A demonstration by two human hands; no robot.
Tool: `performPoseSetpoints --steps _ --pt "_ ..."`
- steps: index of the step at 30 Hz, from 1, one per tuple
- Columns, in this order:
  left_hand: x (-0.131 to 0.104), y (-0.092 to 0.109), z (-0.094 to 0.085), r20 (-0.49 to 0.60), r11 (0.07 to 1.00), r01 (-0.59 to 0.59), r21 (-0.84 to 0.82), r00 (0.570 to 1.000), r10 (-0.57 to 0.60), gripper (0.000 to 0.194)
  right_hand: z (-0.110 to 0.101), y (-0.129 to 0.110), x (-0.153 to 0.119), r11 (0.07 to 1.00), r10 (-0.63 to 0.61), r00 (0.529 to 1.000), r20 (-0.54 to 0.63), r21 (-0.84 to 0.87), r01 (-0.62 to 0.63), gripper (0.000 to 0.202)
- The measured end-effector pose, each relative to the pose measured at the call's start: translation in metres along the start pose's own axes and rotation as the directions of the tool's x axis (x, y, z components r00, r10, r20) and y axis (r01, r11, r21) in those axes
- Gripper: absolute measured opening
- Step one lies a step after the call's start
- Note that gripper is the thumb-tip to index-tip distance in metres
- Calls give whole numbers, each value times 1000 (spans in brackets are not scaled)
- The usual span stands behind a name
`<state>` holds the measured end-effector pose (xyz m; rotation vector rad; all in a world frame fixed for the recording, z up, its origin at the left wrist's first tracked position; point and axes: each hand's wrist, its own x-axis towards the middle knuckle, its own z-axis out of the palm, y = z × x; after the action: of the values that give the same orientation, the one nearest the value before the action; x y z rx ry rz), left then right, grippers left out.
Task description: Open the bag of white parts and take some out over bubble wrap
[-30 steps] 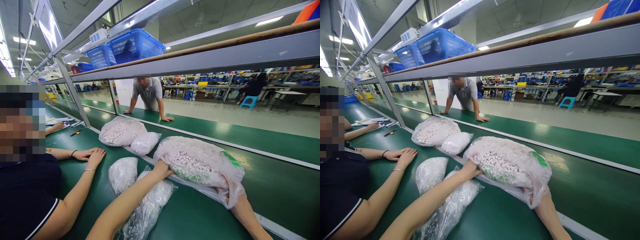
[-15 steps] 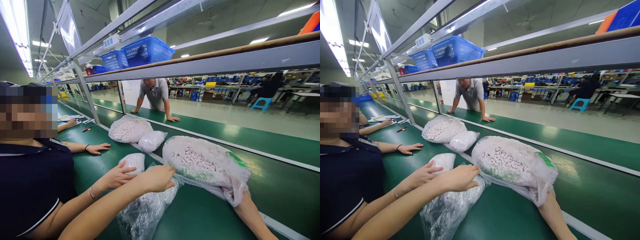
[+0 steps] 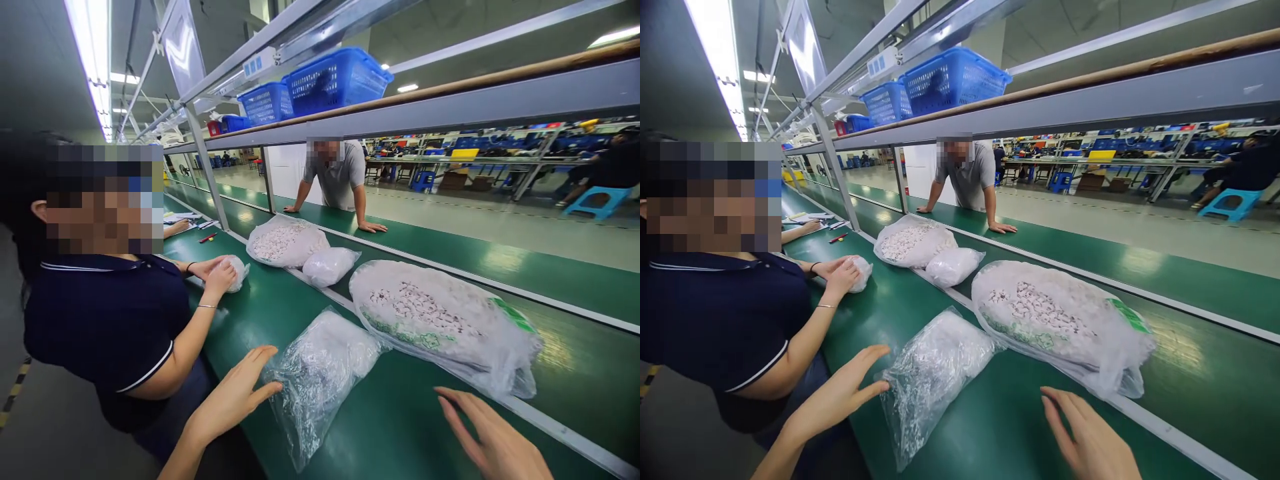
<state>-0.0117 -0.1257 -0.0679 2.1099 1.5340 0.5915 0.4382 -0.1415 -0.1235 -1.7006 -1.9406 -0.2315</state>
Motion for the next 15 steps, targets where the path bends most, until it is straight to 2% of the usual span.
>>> performPoseSetpoints --steps 2,3,5,7,9,11,15 --pt "-10 -1 7 -88 995 98 -32 991 -101 28 2 -27 3 995 -78 994 71 72 73 32" --pt "-14 -2 12 -115 987 154 -40 981 -158 28 4 -38 5 989 -113 989 97 109 102 31" --pt "-21 -3 25 -98 973 222 -62 969 -228 36 9 -56 14 975 -164 978 128 169 141 32" --pt "-24 -5 42 -31 974 181 -137 982 -187 34 17 -68 28 960 -216 966 139 209 185 38" --pt "-20 -7 63 -24 959 91 -270 995 -101 29 28 -78 45 938 -280 949 147 254 237 44" --pt "-11 -6 82 -80 923 70 -377 991 -107 38 41 -87 62 910 -341 926 160 302 283 49" --pt "21 0 114 -107 825 144 -547 965 -239 69 63 -108 79 865 -441 875 199 352 356 59"
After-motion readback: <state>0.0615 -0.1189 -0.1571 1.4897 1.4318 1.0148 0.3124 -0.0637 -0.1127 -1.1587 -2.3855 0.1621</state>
